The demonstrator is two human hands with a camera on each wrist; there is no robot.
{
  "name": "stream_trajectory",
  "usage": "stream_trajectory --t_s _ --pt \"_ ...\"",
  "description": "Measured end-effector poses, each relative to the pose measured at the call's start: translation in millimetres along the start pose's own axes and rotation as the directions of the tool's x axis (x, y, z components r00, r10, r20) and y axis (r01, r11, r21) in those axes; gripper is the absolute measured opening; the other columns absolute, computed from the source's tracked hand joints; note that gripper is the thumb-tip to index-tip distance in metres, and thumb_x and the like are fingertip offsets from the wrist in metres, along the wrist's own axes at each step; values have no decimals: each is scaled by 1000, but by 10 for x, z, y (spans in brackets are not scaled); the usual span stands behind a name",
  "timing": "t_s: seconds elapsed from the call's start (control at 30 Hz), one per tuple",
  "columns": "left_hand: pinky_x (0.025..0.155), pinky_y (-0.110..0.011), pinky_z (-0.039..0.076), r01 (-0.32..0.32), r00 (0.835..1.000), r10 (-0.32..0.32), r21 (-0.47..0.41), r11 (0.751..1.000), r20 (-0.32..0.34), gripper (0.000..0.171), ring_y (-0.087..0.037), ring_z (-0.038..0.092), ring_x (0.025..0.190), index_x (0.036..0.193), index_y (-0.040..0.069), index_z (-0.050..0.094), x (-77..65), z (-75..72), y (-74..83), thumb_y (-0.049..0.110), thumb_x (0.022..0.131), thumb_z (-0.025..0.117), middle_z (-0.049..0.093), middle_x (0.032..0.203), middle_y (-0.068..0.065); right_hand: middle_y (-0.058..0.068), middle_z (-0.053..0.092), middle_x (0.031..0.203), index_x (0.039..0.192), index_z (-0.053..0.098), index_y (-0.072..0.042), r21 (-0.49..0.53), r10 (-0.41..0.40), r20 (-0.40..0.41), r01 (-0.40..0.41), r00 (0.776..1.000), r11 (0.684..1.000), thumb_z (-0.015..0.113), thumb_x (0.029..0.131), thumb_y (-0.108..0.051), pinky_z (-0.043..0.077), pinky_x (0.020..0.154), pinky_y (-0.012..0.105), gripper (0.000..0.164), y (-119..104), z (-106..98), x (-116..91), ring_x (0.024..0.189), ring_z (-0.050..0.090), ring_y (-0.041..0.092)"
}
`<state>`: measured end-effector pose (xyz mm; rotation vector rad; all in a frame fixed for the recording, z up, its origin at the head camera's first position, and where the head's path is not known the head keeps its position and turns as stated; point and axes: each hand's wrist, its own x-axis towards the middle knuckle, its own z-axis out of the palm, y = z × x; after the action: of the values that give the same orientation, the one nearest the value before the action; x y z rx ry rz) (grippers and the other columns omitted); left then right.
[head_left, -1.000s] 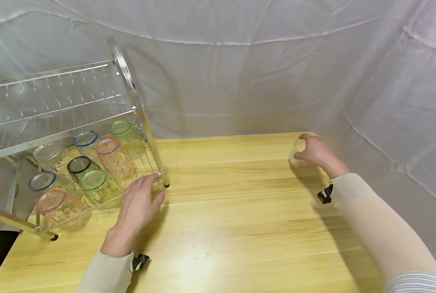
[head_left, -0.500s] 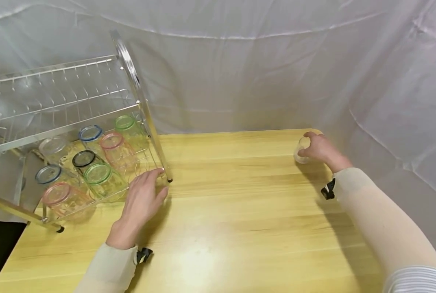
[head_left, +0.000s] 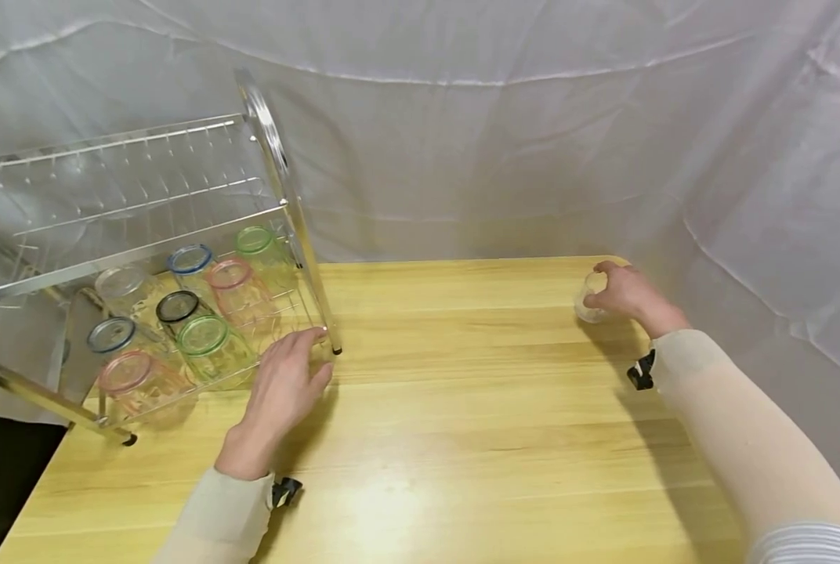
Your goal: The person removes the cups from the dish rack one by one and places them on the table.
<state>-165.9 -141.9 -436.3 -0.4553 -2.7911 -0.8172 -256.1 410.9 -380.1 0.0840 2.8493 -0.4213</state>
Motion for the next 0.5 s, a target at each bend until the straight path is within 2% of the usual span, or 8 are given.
stream_trajectory --t_s 0.17,0.3,0.5 --pt "117 -62 40 -5 1000 5 8 1000 -1 52 -46 57 133 143 -2 58 1 7 -11 13 95 74 64 141 -25 47 39 150 158 27 8 -1 -3 14 3 1000 1000 65 96 -33 35 113 76 84 -6 5 9 140 32 65" --pt "118 -62 39 1 1000 -1 12 1000 0 52 -46 57 133 143 -1 58 -4 -2 -18 13 95 74 64 140 -26 45 42 149 158 29 7 -3 -16 4 16 1000 1000 64 97 -33 36 112 75 81 -2 20 30 139 34 64" --pt "119 -61 38 21 1000 -21 6 1000 21 53 -46 56 135 144 0 57 14 -7 -11 15 96 73 63 142 -25 47 36 151 156 30 9 -6 -17 2 17 1000 1000 63 98 -32 36 112 75 79 6 14 29 138 34 65"
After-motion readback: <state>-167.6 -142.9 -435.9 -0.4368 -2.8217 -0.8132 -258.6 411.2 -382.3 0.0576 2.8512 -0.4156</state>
